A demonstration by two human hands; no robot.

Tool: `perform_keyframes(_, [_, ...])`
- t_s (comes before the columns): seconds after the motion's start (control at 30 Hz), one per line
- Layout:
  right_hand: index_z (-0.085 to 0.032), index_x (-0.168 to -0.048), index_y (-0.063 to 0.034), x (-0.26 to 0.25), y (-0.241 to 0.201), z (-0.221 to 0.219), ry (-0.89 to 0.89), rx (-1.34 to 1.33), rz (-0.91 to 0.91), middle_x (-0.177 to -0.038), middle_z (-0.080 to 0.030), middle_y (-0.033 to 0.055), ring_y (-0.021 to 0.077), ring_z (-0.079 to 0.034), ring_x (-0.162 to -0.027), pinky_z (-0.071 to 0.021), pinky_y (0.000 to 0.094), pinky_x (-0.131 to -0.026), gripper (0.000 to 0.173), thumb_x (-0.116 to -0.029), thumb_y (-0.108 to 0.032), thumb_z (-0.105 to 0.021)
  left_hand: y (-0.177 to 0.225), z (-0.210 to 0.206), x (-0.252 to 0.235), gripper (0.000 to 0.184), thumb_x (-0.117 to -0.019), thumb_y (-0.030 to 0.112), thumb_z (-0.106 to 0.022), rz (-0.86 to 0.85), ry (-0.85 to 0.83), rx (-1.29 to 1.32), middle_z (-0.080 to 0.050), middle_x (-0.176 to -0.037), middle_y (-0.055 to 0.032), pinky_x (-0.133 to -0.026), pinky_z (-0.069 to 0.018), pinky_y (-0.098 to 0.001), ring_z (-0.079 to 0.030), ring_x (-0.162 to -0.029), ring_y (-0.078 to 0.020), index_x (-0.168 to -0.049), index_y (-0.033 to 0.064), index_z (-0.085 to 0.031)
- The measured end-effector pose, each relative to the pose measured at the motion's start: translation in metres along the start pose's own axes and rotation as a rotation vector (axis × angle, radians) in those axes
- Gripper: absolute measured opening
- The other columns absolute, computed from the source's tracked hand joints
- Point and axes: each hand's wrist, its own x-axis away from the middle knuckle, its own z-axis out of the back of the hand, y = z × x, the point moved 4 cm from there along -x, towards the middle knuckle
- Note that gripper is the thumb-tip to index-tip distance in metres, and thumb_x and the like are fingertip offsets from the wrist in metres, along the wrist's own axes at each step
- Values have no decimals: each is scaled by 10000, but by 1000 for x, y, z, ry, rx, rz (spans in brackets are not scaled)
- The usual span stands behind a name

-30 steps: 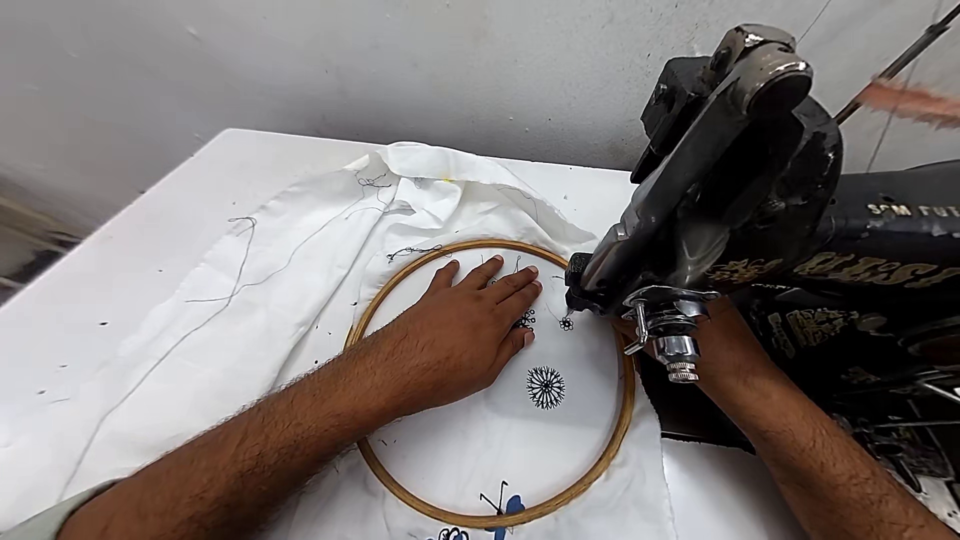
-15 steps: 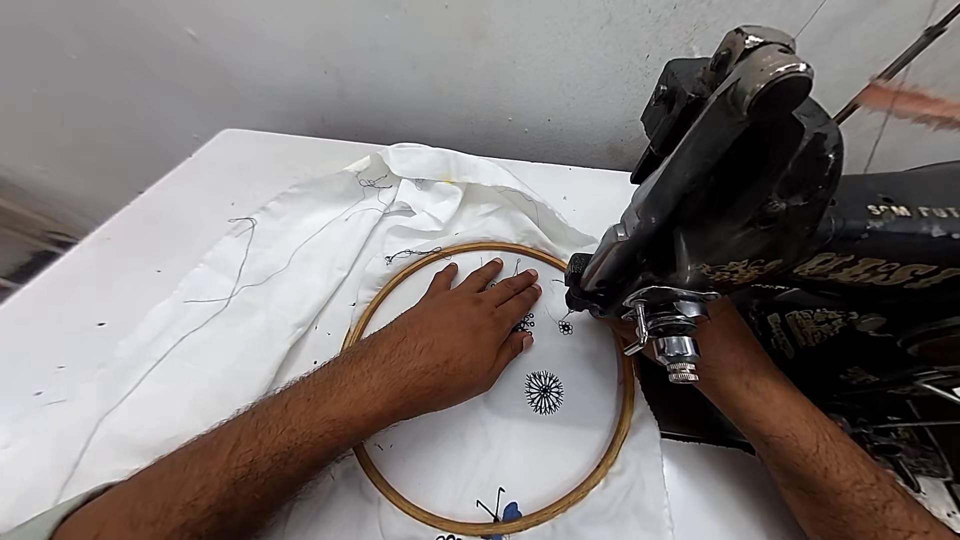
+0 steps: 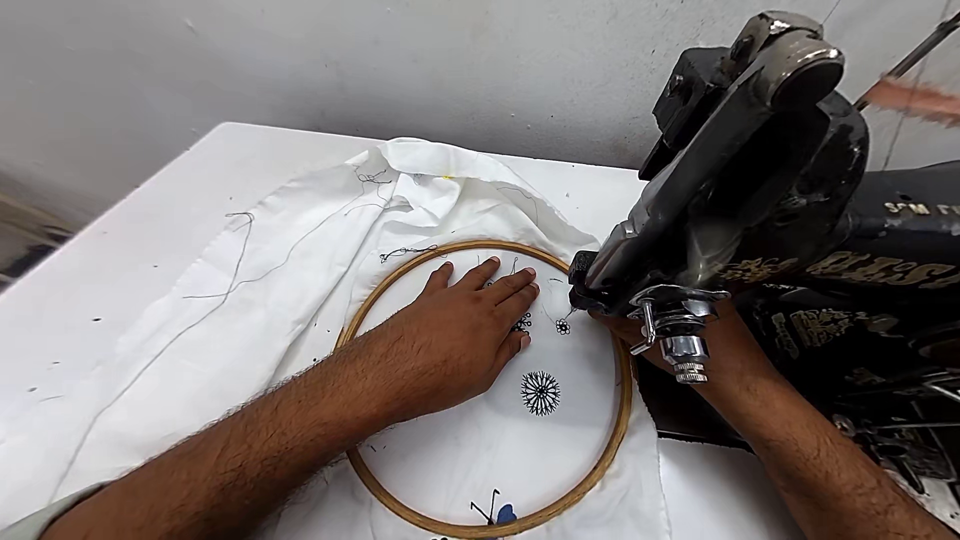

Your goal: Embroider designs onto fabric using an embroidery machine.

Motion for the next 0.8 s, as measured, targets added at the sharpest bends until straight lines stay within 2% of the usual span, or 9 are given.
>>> perform_keyframes(0.2, [-682, -997, -61, 0, -1, 0, 5, -22, -21, -895, -661, 64, 117, -637, -868, -510, 332, -780, 203, -831, -145, -764, 0, 0, -1, 579, -1097, 467, -284, 12, -7, -2, -339, -1670, 22, -1156, -297, -685, -308, -1540, -301, -1588, 190, -416])
perform_keyframes(0.33, [-696, -981, -46, -1, -1, -2, 17, -21, 9, -885, -674, 77, 132, -647, -858, -517, 347, -779, 194, -829, -136, -774, -1, 0, 0, 571, -1097, 458, -292, 17, -9, -7, -349, -1666, 19, -1149, -312, -681, -321, -1534, -303, -1582, 188, -425])
perform_keyframes(0.5, [-678, -971, -39, 2, -3, -3, 31, 9, 27, -862, -651, 66, 100, -625, -842, -498, 297, -763, 169, -841, -126, -743, -3, 1, 1, 576, -1099, 462, -290, 29, -24, -11, -337, -1671, 22, -1157, -302, -677, -306, -1540, -299, -1592, 188, -409])
perform_keyframes(0.57, [-695, -977, -23, 1, -1, -4, 26, -17, 7, -881, -675, 91, 131, -646, -860, -511, 337, -786, 191, -829, -114, -775, -3, 1, 0, 572, -1098, 458, -293, 28, -13, -4, -347, -1666, 21, -1156, -302, -676, -311, -1538, -299, -1587, 188, -417])
perform_keyframes(0.7, [-685, -1001, -64, 0, 2, -5, 56, -107, 12, -900, -664, 13, 4, -618, -879, -494, 195, -807, 215, -823, -170, -743, -3, 0, 0, 573, -1097, 462, -292, 27, 4, 1, -356, -1662, 20, -1148, -306, -686, -322, -1533, -304, -1584, 190, -423])
perform_keyframes(0.8, [-697, -992, -68, -1, 5, -8, 86, -126, 59, -907, -678, 11, 4, -625, -896, -492, 195, -828, 240, -808, -209, -757, -4, 0, 0, 577, -1097, 468, -286, 26, -2, -4, -355, -1663, 16, -1149, -311, -681, -326, -1531, -306, -1583, 189, -423])
